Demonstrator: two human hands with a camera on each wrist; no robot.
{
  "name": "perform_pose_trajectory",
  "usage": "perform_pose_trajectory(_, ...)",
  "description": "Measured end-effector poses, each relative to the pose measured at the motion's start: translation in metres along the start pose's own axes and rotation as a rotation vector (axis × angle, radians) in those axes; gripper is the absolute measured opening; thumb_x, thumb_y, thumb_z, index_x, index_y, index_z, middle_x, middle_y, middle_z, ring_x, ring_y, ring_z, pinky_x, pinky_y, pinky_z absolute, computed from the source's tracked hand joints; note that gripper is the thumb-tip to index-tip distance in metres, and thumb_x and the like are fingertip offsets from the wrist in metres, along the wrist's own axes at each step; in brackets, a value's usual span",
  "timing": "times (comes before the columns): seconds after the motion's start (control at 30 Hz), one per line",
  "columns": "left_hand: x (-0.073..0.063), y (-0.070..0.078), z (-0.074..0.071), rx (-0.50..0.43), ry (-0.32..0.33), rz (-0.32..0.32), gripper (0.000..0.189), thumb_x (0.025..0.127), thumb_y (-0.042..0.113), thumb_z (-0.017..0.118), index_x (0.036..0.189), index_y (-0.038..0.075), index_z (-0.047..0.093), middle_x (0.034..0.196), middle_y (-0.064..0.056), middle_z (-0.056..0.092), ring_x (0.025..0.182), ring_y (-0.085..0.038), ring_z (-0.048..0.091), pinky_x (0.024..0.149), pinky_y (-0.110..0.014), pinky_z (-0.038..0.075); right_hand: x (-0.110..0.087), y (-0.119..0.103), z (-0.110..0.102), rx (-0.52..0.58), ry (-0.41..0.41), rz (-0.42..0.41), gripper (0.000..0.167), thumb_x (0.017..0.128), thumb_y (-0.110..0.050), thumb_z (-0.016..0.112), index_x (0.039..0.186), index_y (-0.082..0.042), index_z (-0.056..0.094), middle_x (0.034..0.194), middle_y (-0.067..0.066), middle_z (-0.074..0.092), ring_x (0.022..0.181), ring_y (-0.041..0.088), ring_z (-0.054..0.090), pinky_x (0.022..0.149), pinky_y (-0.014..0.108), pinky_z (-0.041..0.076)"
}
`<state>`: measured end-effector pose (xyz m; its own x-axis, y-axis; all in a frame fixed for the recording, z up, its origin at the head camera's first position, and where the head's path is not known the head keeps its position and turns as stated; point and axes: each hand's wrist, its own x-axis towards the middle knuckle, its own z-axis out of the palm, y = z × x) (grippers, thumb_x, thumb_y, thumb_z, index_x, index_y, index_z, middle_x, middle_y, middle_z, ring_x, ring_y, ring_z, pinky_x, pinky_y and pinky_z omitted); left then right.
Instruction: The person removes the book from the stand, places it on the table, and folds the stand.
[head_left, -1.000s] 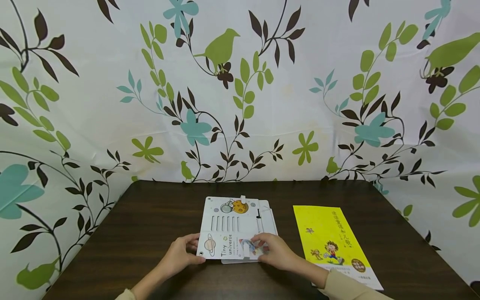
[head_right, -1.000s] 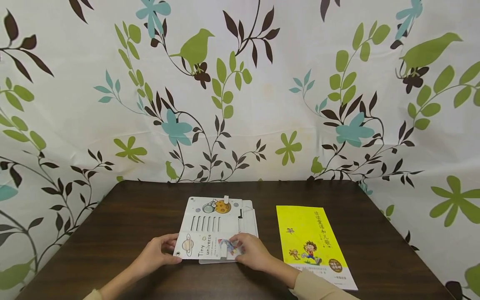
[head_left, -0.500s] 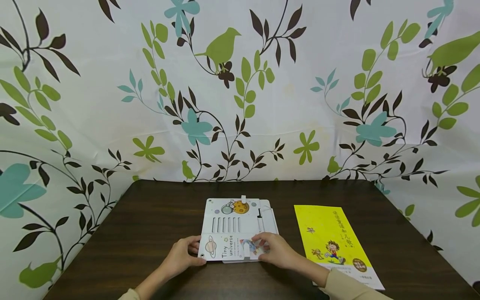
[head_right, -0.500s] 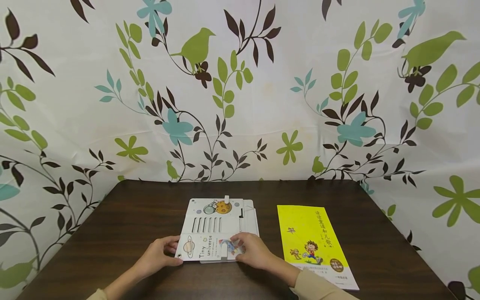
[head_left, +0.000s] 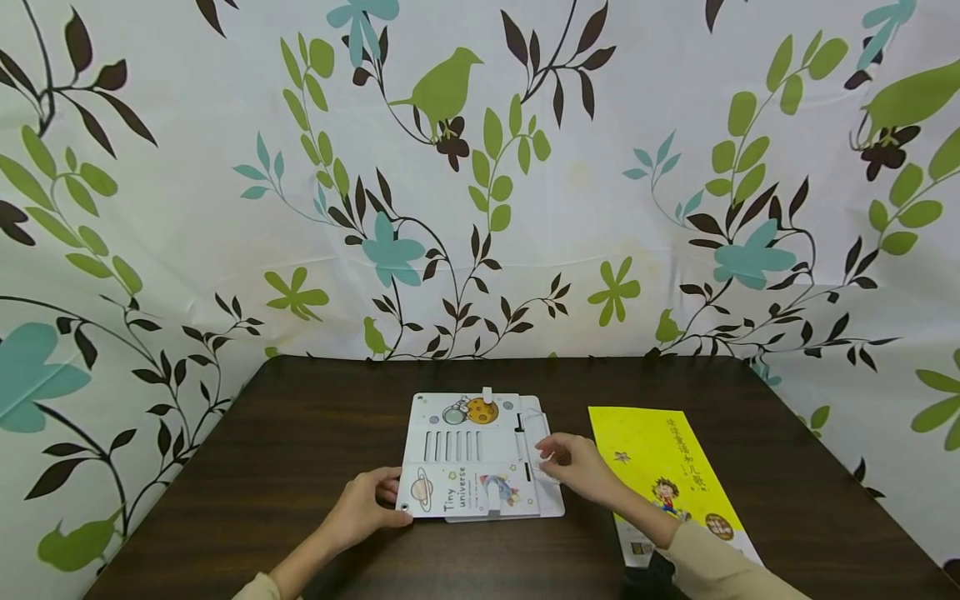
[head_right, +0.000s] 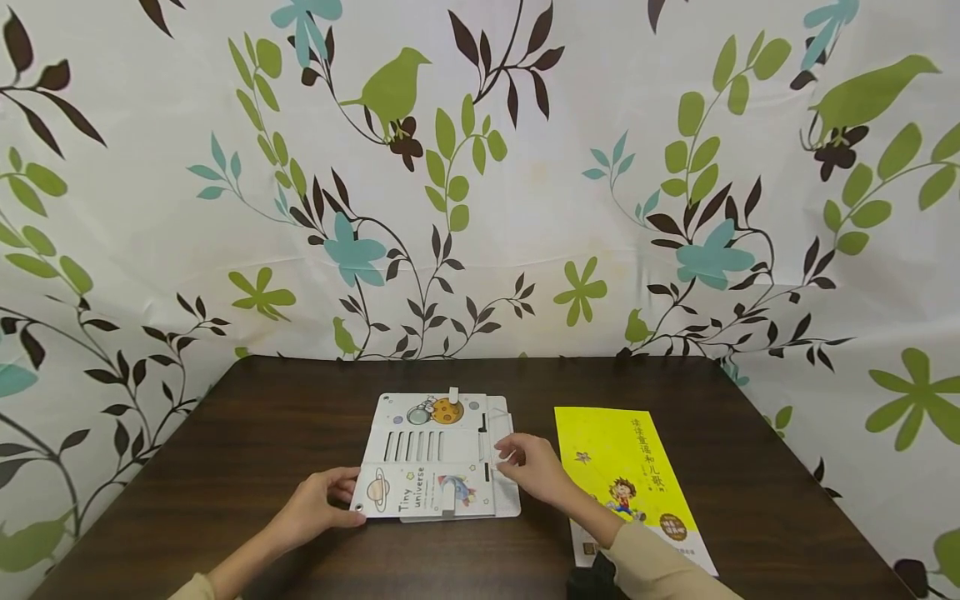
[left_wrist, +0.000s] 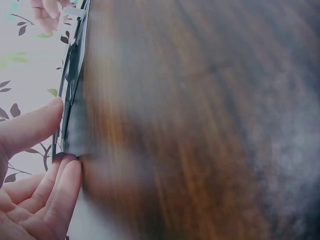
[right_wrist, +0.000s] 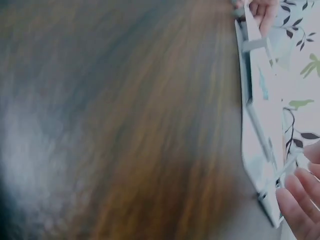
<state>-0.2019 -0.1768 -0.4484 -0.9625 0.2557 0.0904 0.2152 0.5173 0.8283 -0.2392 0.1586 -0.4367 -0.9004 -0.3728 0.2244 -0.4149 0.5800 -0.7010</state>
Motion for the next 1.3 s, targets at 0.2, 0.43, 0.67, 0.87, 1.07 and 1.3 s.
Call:
perform_pose_trajectory(0.2, -0.0001, 0.0015, -0.0003, 0.003, -0.001, -0.008, 0.065, 0.057, 0.007, 0.083, 0.112, -0.013, 0.054, 0.083, -0.003, 0.061, 0.077, -0.016, 0.059, 0.063, -0.021, 0.048, -0.0002, 0.0058, -0.0011, 0.016, -0.075, 0.041, 0.009, 0.082, -0.009, 0.065, 0.089, -0.005, 0.069, 0.082, -0.001, 0.066, 0.072, 0.011, 0.054, 0.067, 0.02, 0.048)
perform_pose_trajectory(0.43, -0.0005, 0.0031, -0.0009, -0.017, -0.002, -0.001, 0.065, 0.057, 0.006, 0.083, 0.113, -0.014, 0.054, 0.083, -0.005, 0.061, 0.077, -0.017, 0.06, 0.063, -0.022, 0.049, 0.0001, 0.0077, -0.0029, 0.002, -0.09, 0.023, 0.005, 0.082, -0.008, 0.065, 0.084, -0.007, 0.069, 0.079, -0.003, 0.064, 0.07, 0.011, 0.053, 0.062, 0.02, 0.047)
perform_pose_trajectory(0.67, -0.0002, 0.0031, -0.0003, -0.025, 0.001, -0.006, 0.066, 0.057, 0.006, 0.083, 0.113, -0.013, 0.054, 0.083, -0.006, 0.061, 0.077, -0.017, 0.059, 0.061, -0.021, 0.048, 0.0003, 0.0073, -0.0032, -0.005, -0.097, 0.026, 0.005, 0.083, -0.009, 0.065, 0.085, -0.007, 0.069, 0.08, -0.003, 0.065, 0.07, 0.011, 0.053, 0.064, 0.02, 0.047)
perform_pose_trajectory(0.87, -0.0003, 0.0036, -0.0002, -0.019, 0.011, -0.019, 0.066, 0.057, 0.005, 0.083, 0.113, -0.014, 0.054, 0.083, -0.006, 0.061, 0.077, -0.017, 0.059, 0.061, -0.021, 0.048, 0.0013, 0.0069, -0.0023, 0.007, -0.104, 0.029, 0.006, 0.083, -0.01, 0.065, 0.085, -0.007, 0.069, 0.081, -0.002, 0.065, 0.072, 0.014, 0.053, 0.066, 0.02, 0.047)
perform_pose_trajectory(1.07, -0.001, 0.0046, -0.0001, -0.011, 0.013, -0.025, 0.066, 0.057, 0.005, 0.083, 0.113, -0.013, 0.054, 0.083, -0.006, 0.06, 0.077, -0.017, 0.059, 0.061, -0.021, 0.047, 0.0017, 0.0075, -0.0011, 0.002, -0.109, 0.025, 0.005, 0.083, -0.009, 0.065, 0.085, -0.007, 0.069, 0.08, -0.003, 0.065, 0.072, 0.013, 0.053, 0.066, 0.02, 0.047)
perform_pose_trajectory(1.3, -0.001, 0.0049, 0.0003, -0.01, 0.016, -0.024, 0.066, 0.057, 0.005, 0.083, 0.113, -0.014, 0.054, 0.083, -0.006, 0.06, 0.077, -0.017, 0.059, 0.061, -0.021, 0.047, 0.005, 0.0066, -0.0003, -0.043, -0.14, 0.007, 0.005, 0.082, -0.007, 0.065, 0.083, -0.007, 0.069, 0.077, -0.005, 0.064, 0.069, 0.01, 0.05, 0.063, 0.021, 0.045)
